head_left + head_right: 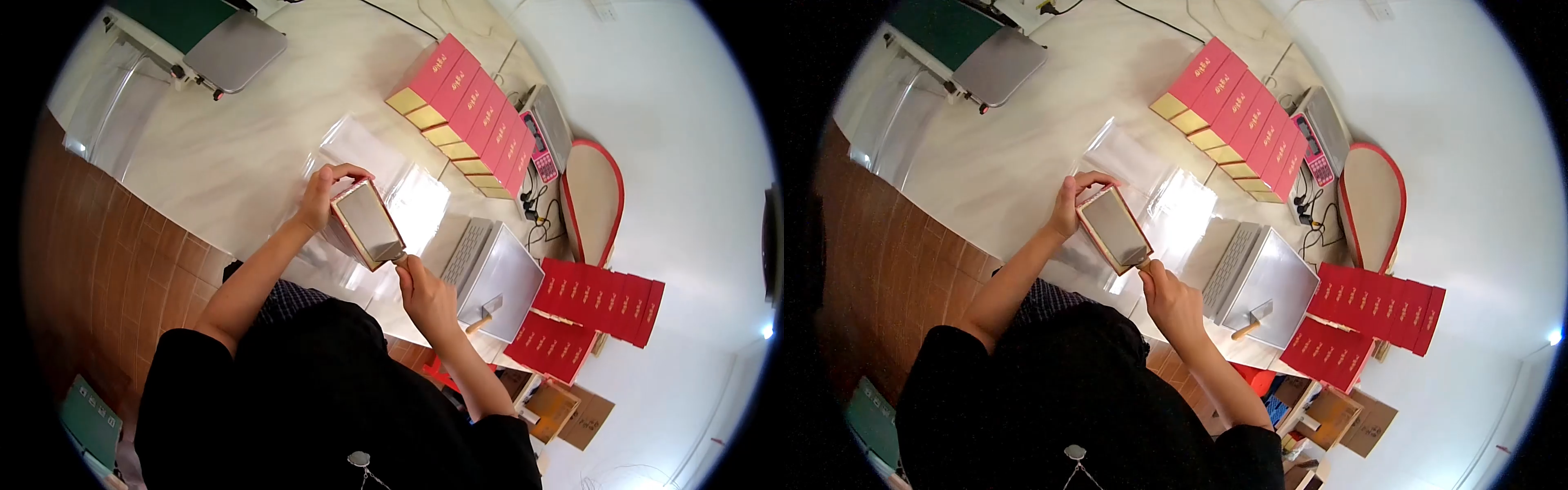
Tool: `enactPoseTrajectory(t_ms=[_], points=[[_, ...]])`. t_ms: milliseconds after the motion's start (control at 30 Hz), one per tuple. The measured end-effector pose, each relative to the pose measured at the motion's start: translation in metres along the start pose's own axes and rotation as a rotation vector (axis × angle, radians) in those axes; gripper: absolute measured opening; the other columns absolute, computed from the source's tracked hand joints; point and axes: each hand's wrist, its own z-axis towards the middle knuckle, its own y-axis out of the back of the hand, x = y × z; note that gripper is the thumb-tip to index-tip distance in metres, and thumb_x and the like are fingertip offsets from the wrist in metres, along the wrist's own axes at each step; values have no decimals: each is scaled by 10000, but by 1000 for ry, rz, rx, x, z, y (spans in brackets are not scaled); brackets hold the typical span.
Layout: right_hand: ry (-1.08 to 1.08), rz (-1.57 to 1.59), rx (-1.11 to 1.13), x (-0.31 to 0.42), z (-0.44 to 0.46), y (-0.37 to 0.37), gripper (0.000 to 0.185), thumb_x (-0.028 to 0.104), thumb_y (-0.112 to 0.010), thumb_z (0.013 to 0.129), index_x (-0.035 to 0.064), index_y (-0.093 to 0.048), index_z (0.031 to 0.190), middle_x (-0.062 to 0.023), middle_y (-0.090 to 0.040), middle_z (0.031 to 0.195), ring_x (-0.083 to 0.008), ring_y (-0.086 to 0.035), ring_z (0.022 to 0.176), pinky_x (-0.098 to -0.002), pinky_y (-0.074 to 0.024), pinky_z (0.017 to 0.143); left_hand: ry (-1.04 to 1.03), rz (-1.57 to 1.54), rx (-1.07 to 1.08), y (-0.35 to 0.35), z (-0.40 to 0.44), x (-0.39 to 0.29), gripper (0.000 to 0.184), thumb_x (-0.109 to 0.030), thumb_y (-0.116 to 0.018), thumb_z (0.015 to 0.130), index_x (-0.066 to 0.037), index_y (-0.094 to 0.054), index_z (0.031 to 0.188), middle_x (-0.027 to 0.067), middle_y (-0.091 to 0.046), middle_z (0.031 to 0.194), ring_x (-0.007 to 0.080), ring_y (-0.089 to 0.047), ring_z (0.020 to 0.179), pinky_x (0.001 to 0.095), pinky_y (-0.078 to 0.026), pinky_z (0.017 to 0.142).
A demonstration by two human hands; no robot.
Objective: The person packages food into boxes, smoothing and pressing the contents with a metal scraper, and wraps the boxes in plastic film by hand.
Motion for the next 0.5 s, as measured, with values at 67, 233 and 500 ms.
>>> enactPoseTrajectory(t_ms=[67, 233, 500], points=[[6, 25, 19, -1, -4, 2, 157, 250, -566, 977, 98, -531, 956, -88, -623, 661, -297, -613, 517, -400, -460, 438, 3, -38, -16, 1, -1, 6, 889, -649, -123, 989, 36, -689, 1021, 133, -703, 978, 214, -636, 958, 336, -448, 930], [-7, 24, 15, 1, -1, 0, 164, 256, -563, 979, 96, -530, 957, -89, -632, 672, -298, -613, 518, -402, -463, 441, 18, 29, -38, 2, -2, 3, 877, -641, -117, 990, 19, -694, 1024, 116, -705, 978, 207, -631, 965, 334, -426, 948], [-16, 30, 26, -2, -5, -2, 175, 262, -565, 978, 94, -521, 957, -89, -628, 655, -296, -616, 521, -405, -464, 443, 25, 13, 0, 4, -2, 5, 894, -662, -108, 976, 11, -693, 1031, 110, -702, 982, 200, -621, 968, 327, -428, 934]])
